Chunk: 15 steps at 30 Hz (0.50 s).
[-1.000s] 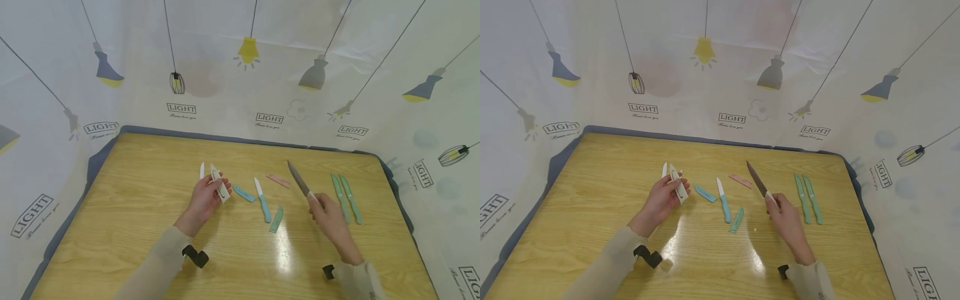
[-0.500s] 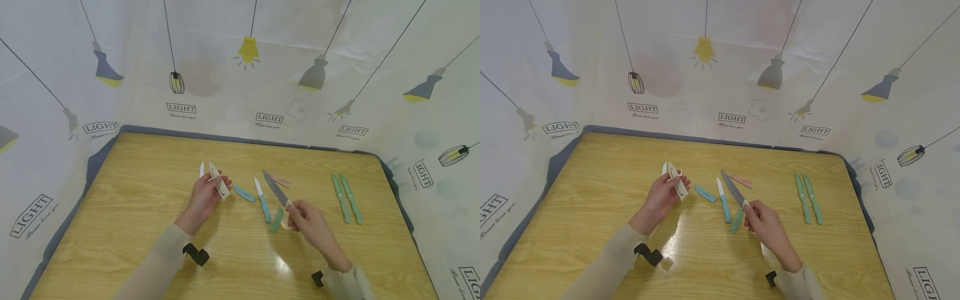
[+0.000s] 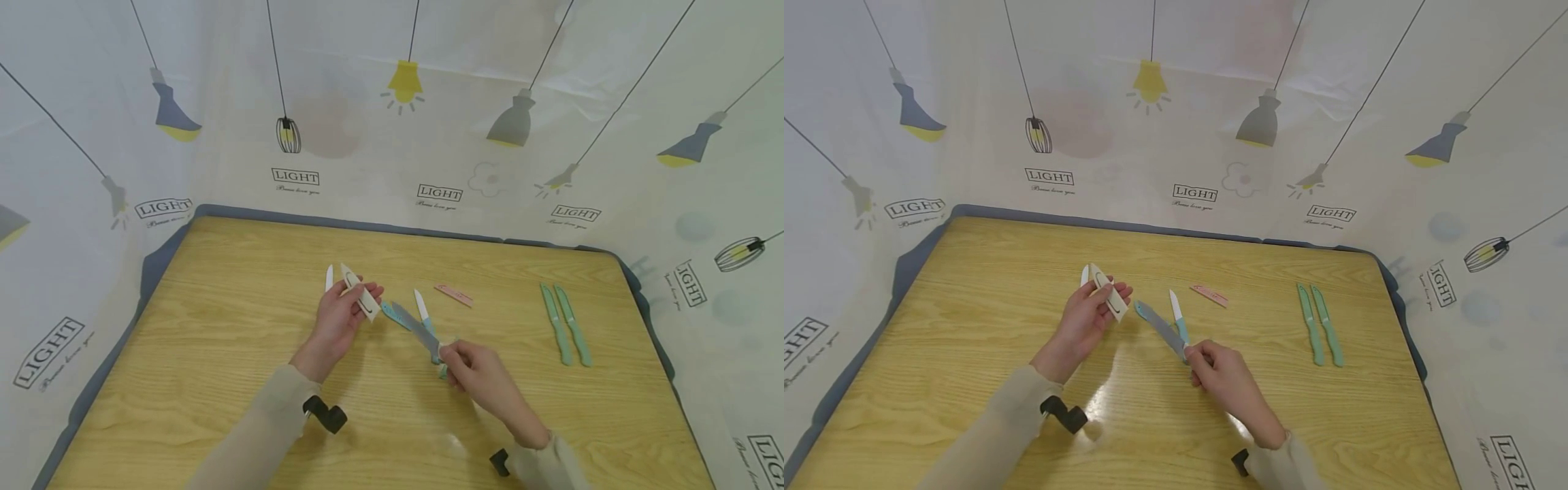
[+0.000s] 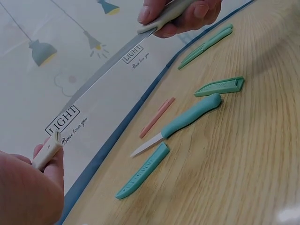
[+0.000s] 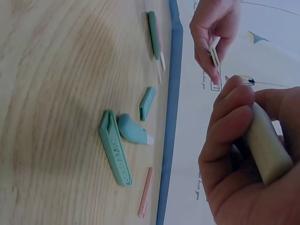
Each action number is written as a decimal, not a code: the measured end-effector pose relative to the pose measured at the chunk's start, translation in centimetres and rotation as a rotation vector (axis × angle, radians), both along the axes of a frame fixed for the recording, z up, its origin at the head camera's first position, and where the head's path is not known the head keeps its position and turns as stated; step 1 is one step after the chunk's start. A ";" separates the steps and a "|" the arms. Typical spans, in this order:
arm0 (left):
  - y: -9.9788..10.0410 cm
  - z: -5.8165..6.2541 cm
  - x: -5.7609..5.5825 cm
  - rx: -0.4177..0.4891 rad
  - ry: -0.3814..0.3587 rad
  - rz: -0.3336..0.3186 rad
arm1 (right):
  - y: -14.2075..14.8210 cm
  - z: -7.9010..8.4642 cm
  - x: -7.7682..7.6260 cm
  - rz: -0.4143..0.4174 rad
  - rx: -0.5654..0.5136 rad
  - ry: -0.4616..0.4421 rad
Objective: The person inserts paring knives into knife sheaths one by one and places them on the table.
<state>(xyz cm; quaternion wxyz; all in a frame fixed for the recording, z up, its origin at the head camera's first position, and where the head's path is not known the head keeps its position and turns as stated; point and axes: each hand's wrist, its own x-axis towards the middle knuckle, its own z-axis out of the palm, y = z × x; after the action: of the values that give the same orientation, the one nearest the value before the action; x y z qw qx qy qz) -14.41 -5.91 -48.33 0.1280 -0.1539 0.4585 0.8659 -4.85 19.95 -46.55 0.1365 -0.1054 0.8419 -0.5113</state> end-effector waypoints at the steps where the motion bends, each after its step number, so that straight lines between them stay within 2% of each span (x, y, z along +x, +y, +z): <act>1: 0.1 0.0 0.0 0.004 0.001 0.004 | -0.1 -0.1 0.0 0.011 -0.007 -0.003; 7: 0.2 0.2 0.1 0.013 0.004 0.022 | -0.7 -0.7 0.0 0.025 0.012 -0.040; 15: 0.2 0.3 0.1 0.005 0.013 0.021 | -0.8 -1.0 0.0 0.053 0.033 -0.031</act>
<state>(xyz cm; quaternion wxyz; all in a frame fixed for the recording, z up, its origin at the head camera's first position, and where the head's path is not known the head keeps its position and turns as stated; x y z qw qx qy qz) -14.33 -5.73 -48.06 0.1165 -0.1528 0.4554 0.8693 -4.90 19.20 -47.50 0.1646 -0.1174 0.8451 -0.4949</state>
